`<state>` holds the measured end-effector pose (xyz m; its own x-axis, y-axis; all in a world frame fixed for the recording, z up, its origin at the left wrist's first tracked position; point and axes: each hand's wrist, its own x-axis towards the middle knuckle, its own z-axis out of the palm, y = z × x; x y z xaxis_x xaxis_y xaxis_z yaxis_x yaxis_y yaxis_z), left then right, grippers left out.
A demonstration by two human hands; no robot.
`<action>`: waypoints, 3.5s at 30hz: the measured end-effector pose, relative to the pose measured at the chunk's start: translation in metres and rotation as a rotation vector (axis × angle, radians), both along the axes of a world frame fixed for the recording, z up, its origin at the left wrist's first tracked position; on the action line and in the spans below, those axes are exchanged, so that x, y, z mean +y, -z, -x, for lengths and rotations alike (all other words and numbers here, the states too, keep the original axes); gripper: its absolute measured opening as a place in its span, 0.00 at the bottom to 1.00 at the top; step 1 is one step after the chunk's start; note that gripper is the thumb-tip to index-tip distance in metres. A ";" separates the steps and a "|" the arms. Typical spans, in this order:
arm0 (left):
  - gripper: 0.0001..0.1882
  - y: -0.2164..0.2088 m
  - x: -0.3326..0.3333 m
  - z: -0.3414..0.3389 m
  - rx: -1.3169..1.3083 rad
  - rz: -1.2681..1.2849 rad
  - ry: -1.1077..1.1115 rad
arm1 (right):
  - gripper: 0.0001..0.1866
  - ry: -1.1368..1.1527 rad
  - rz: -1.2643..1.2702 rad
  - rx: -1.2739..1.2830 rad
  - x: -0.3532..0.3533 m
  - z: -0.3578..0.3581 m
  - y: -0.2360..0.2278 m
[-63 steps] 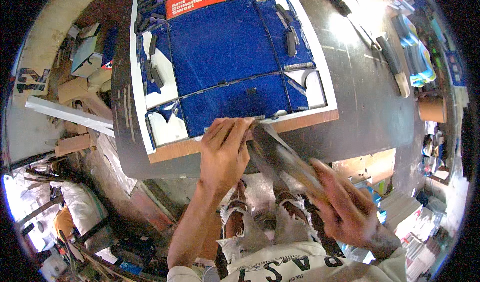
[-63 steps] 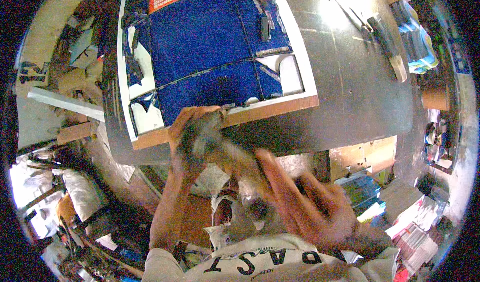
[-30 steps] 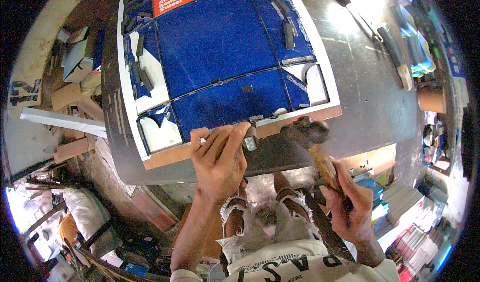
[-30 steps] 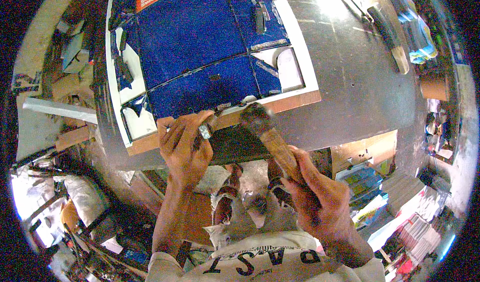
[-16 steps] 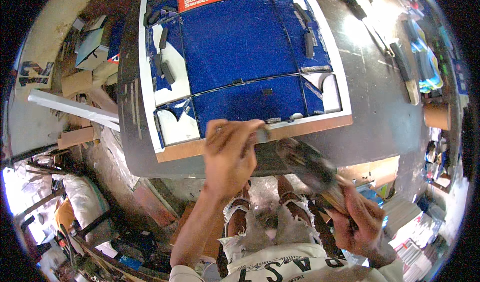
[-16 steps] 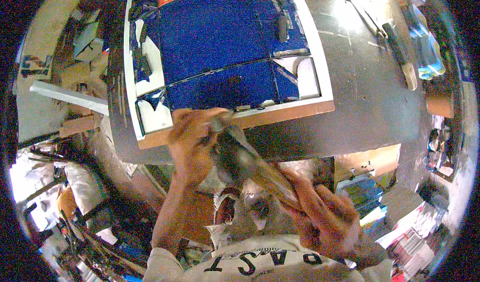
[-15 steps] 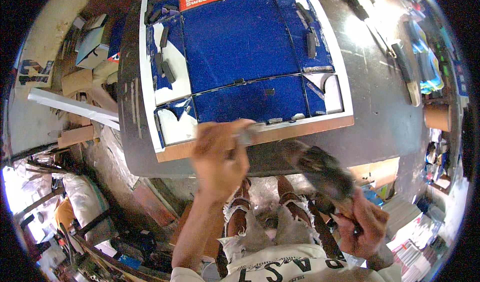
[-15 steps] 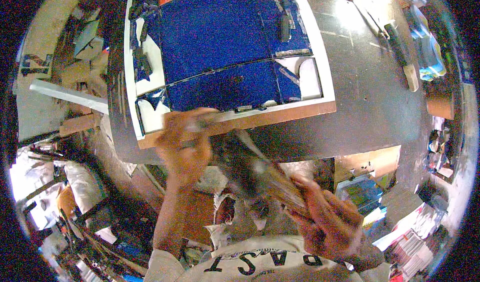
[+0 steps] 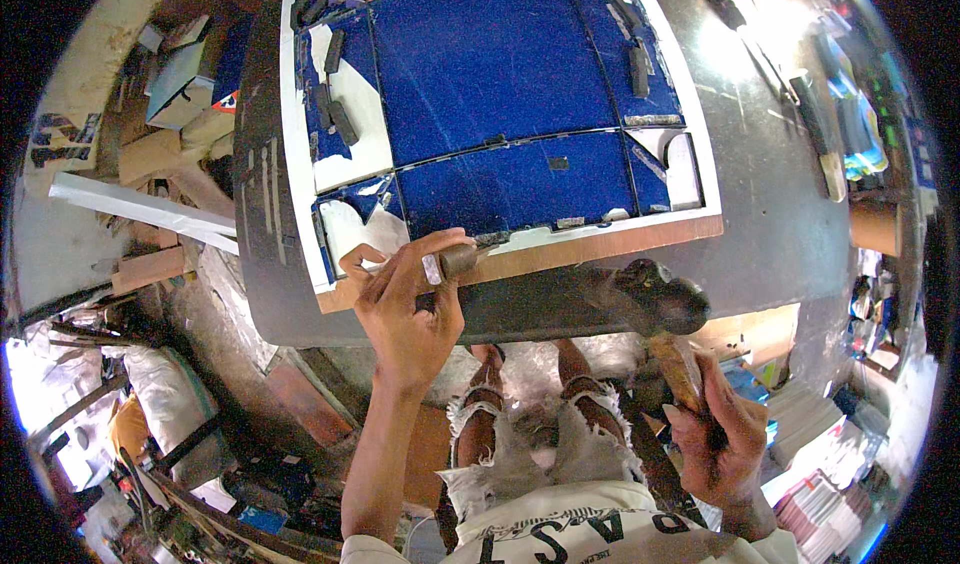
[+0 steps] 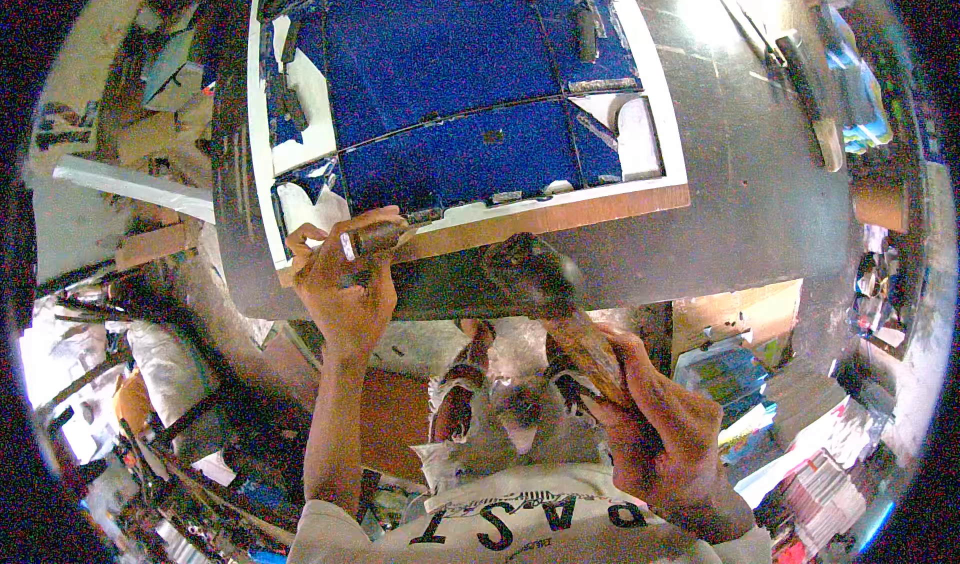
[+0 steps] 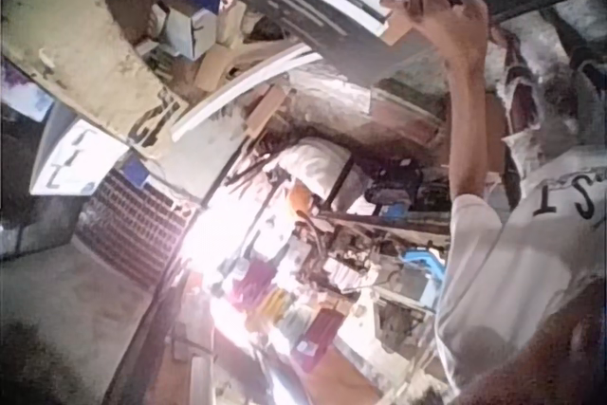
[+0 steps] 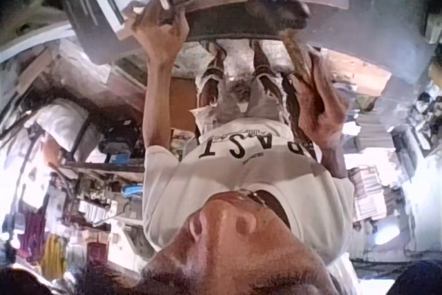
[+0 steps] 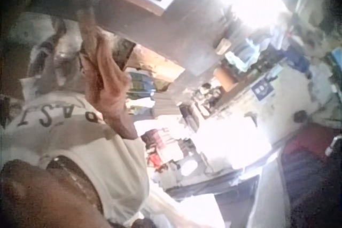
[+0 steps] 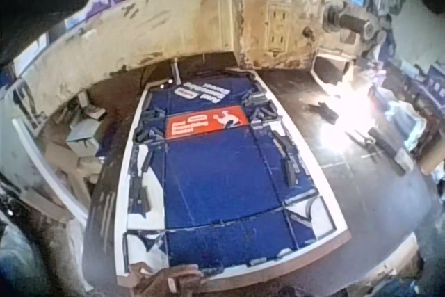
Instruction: The person assembles a die-cutting board by inserting metal cutting rules and rubber strips into the grooves, tapping them into place using a hammer and metal guide, and adjusting the pieces by hand and with pliers.
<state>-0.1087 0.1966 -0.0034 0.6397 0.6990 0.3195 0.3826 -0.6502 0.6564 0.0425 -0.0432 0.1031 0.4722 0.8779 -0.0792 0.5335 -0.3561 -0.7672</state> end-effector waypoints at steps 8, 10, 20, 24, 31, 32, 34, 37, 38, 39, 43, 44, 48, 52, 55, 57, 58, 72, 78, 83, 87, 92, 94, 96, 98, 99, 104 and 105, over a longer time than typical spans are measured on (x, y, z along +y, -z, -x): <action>0.24 0.001 0.001 -0.003 -0.003 0.014 0.062 | 0.26 -0.010 0.024 -0.011 0.017 0.005 -0.008; 0.24 0.009 0.002 -0.002 -0.030 0.008 0.056 | 0.26 -0.038 -0.005 -0.058 0.023 0.002 -0.009; 0.20 0.023 -0.004 -0.001 -0.165 0.236 0.088 | 0.28 -0.434 0.132 -0.369 0.070 -0.001 -0.075; 0.22 0.017 -0.001 -0.006 -0.152 0.346 0.200 | 0.29 -0.640 0.271 -0.537 0.082 -0.007 -0.065; 0.17 0.027 -0.004 -0.011 -0.279 0.230 0.174 | 0.29 -0.426 0.145 -0.463 0.071 0.002 -0.082; 0.15 0.016 0.001 0.003 -0.243 0.108 0.109 | 0.29 -0.427 0.122 -0.411 0.072 0.002 -0.066; 0.16 0.009 0.003 0.000 -0.164 0.127 0.088 | 0.29 -0.368 0.140 -0.402 0.068 -0.001 -0.075; 0.17 0.001 0.005 0.008 -0.028 0.113 0.037 | 0.29 -0.316 0.101 -0.288 0.056 -0.010 -0.052; 0.18 -0.001 0.004 0.006 -0.019 0.120 0.047 | 0.30 -0.312 0.106 -0.268 0.053 -0.011 -0.051; 0.18 -0.002 0.003 0.004 -0.010 0.127 0.057 | 0.30 -0.307 0.110 -0.271 0.053 -0.012 -0.049; 0.19 0.001 -0.003 -0.004 0.006 0.024 0.067 | 0.29 -0.310 0.095 -0.151 0.052 -0.009 -0.043; 0.20 0.010 -0.006 -0.004 -0.066 0.068 0.094 | 0.28 -0.304 0.132 -0.123 0.051 -0.008 -0.042; 0.19 0.019 -0.013 -0.006 -0.112 0.064 0.085 | 0.26 -0.338 0.118 -0.293 0.053 0.001 -0.048; 0.18 0.011 -0.010 -0.009 -0.132 -0.029 0.118 | 0.27 -0.564 0.146 -0.570 0.048 0.003 -0.043; 0.18 0.004 -0.004 -0.011 -0.060 -0.083 0.156 | 0.27 -0.505 0.118 -0.494 0.046 0.006 -0.023; 0.18 -0.003 -0.005 -0.009 -0.001 -0.135 0.163 | 0.28 -0.497 0.131 -0.444 0.043 0.005 -0.026; 0.19 -0.004 -0.003 -0.009 0.008 -0.182 0.153 | 0.28 -0.464 0.179 -0.378 0.040 0.003 -0.021; 0.12 -0.013 0.005 0.008 0.016 0.002 -0.116 | 0.26 -0.104 -0.088 -0.206 0.030 0.007 -0.006; 0.09 -0.011 0.015 0.034 0.068 0.012 -0.144 | 0.27 0.138 -0.001 -0.079 0.014 0.014 0.010; 0.11 0.002 0.016 0.031 -0.037 0.069 -0.130 | 0.28 0.059 0.054 -0.051 0.025 0.022 0.001; 0.13 0.002 0.018 0.032 0.007 -0.113 -0.088 | 0.28 -0.075 0.023 -0.084 0.028 0.022 0.003; 0.16 0.036 0.023 0.042 0.022 -0.109 -0.028 | 0.26 -0.247 0.007 -0.202 0.068 0.022 -0.030; 0.16 0.047 0.023 0.041 0.015 -0.107 -0.011 | 0.25 -0.356 -0.031 -0.330 0.055 0.023 -0.031; 0.16 0.037 0.023 0.033 -0.078 0.013 0.034 | 0.25 -0.400 0.134 -0.170 0.052 0.021 -0.032; 0.16 0.015 0.020 0.035 -0.084 0.137 0.096 | 0.27 -0.411 0.309 -0.115 0.065 0.021 -0.031; 0.16 0.015 0.018 0.035 -0.087 0.133 0.089 | 0.28 -0.422 0.394 -0.092 0.072 0.021 -0.030; 0.15 0.018 0.024 0.033 -0.114 0.080 0.127 | 0.31 -0.412 0.377 -0.055 0.045 0.022 -0.023; 0.15 0.011 0.023 0.029 -0.161 0.073 0.122 | 0.31 -0.395 0.424 -0.006 0.051 0.023 -0.022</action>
